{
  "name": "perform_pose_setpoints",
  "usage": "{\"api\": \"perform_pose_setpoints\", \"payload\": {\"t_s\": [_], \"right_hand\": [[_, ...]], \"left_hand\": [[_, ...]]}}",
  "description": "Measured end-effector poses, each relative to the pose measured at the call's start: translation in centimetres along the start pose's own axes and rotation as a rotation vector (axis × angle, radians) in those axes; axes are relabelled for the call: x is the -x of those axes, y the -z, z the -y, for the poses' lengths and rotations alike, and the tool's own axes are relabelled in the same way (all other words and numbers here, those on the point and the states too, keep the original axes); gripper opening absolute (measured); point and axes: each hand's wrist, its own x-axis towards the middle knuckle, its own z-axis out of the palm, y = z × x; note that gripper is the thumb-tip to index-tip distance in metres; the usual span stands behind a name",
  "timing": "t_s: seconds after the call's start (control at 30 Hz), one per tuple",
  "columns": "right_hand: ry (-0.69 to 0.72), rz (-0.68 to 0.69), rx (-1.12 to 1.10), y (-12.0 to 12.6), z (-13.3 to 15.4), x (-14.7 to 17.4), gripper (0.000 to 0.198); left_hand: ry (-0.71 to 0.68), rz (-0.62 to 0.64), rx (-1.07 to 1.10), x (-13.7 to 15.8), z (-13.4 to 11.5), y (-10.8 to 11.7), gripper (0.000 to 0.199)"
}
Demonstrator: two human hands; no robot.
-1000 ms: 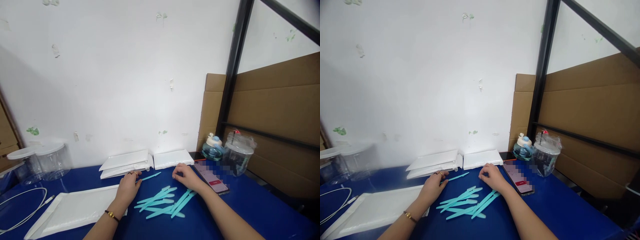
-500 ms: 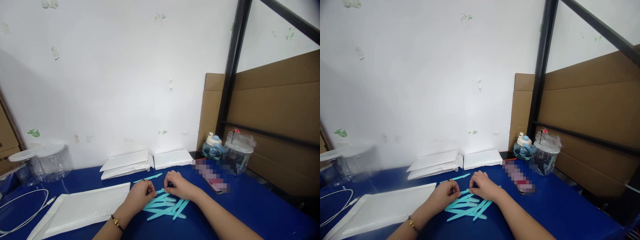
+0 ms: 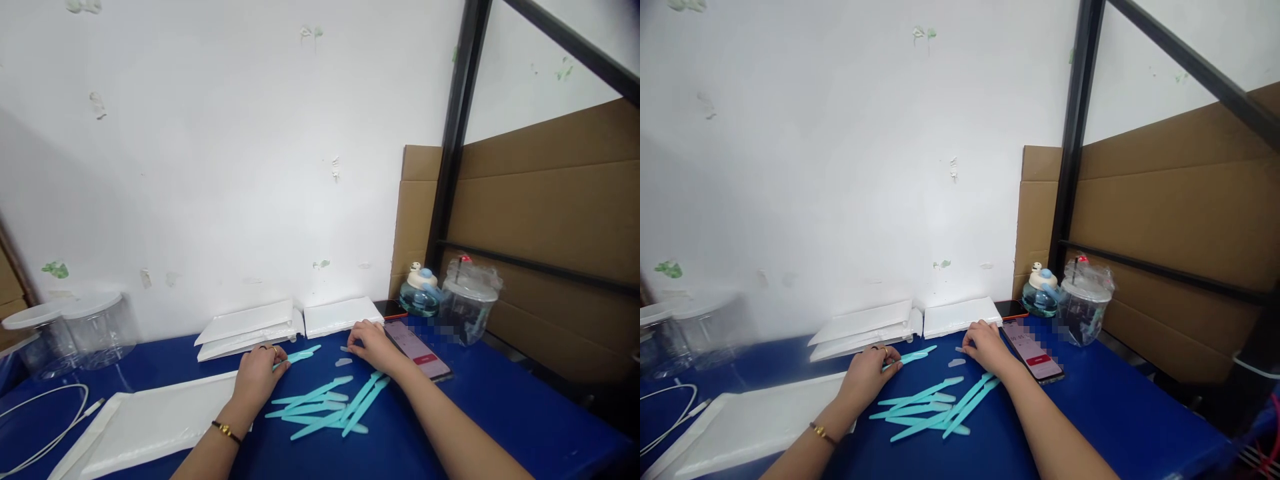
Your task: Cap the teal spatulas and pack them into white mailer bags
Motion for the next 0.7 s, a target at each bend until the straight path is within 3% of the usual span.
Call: {"api": "perform_pose_setpoints", "payload": {"t_s": [0.13,0.27,0.37,0.5,0.7], "right_hand": [[0.079,0.036,-0.138,0.7,1.4,0.7,0.010],[0.159,0.211,-0.184,0.4,2.9,1.4,0.018],[0.141,0.276,-0.185,-0.2,3.3,1.6,0.013],[0.118,0.297,-0.217,-0.5,3.3,1.5,0.007],[0.102,0.220,-0.138,-0.5,3.3,1.5,0.020]], "left_hand": [[-0.039,-0.020,0.072,0.6,-1.2,0.3,0.022],[-0.149,0.105,0.166,1.6,-2.6,0.1,0.022],[-0.188,0.179,0.182,2.0,-3.2,-0.4,0.020],[-0.174,0.209,0.167,2.0,-3.4,-0.6,0.018],[-0.132,0.218,0.207,2.0,-3.2,-0.8,0.018]]}}
